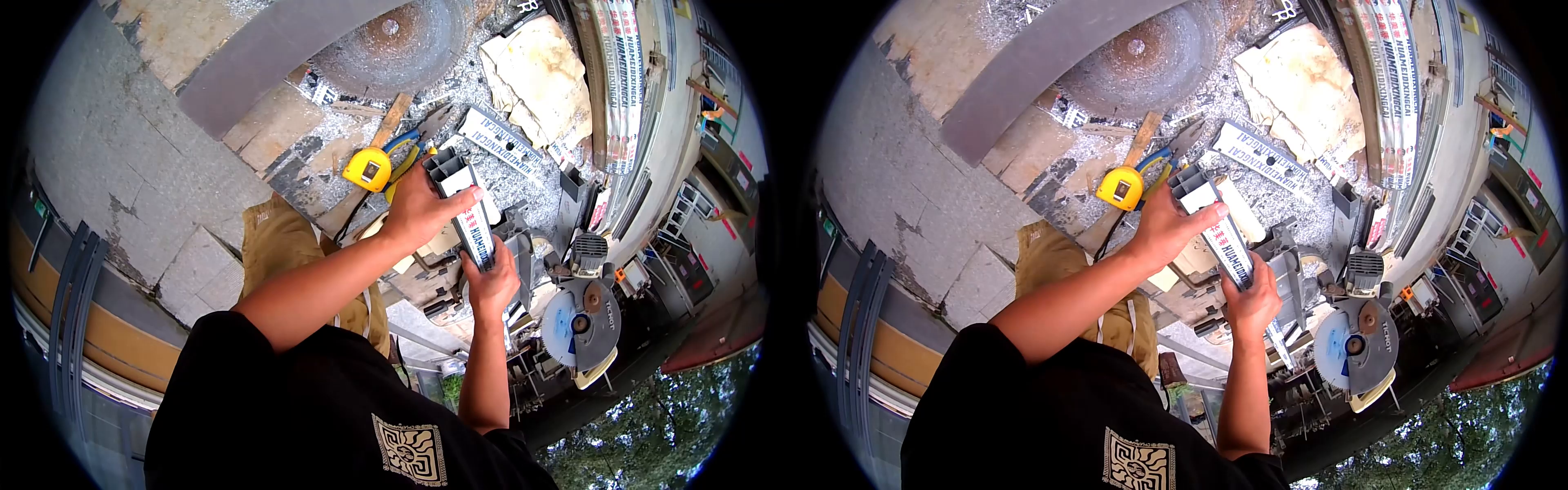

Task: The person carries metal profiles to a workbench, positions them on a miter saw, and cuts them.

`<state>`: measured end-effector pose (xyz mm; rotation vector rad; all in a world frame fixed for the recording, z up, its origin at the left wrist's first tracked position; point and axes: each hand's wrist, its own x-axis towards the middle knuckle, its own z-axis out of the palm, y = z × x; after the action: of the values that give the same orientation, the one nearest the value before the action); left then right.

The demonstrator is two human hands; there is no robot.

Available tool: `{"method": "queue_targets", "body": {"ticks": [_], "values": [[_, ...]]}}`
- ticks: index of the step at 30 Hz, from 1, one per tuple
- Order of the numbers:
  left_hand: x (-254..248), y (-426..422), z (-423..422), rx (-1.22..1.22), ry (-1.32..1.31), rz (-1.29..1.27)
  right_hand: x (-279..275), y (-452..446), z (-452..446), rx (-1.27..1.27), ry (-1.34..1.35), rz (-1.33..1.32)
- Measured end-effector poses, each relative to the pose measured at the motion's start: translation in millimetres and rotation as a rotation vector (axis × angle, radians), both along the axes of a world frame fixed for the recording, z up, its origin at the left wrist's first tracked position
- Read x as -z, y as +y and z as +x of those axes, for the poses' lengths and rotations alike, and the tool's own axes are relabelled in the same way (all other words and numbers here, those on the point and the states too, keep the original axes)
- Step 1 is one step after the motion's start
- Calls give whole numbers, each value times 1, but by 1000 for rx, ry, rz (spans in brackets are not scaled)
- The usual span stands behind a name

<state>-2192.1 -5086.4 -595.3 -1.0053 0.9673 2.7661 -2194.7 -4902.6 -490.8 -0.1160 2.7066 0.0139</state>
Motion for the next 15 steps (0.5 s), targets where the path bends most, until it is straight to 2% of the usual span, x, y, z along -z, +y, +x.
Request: {"method": "queue_targets", "body": {"ticks": [15], "values": [[2, -1, 1, 20, 16, 41, 2, 3, 0, 13, 3, -35]]}}
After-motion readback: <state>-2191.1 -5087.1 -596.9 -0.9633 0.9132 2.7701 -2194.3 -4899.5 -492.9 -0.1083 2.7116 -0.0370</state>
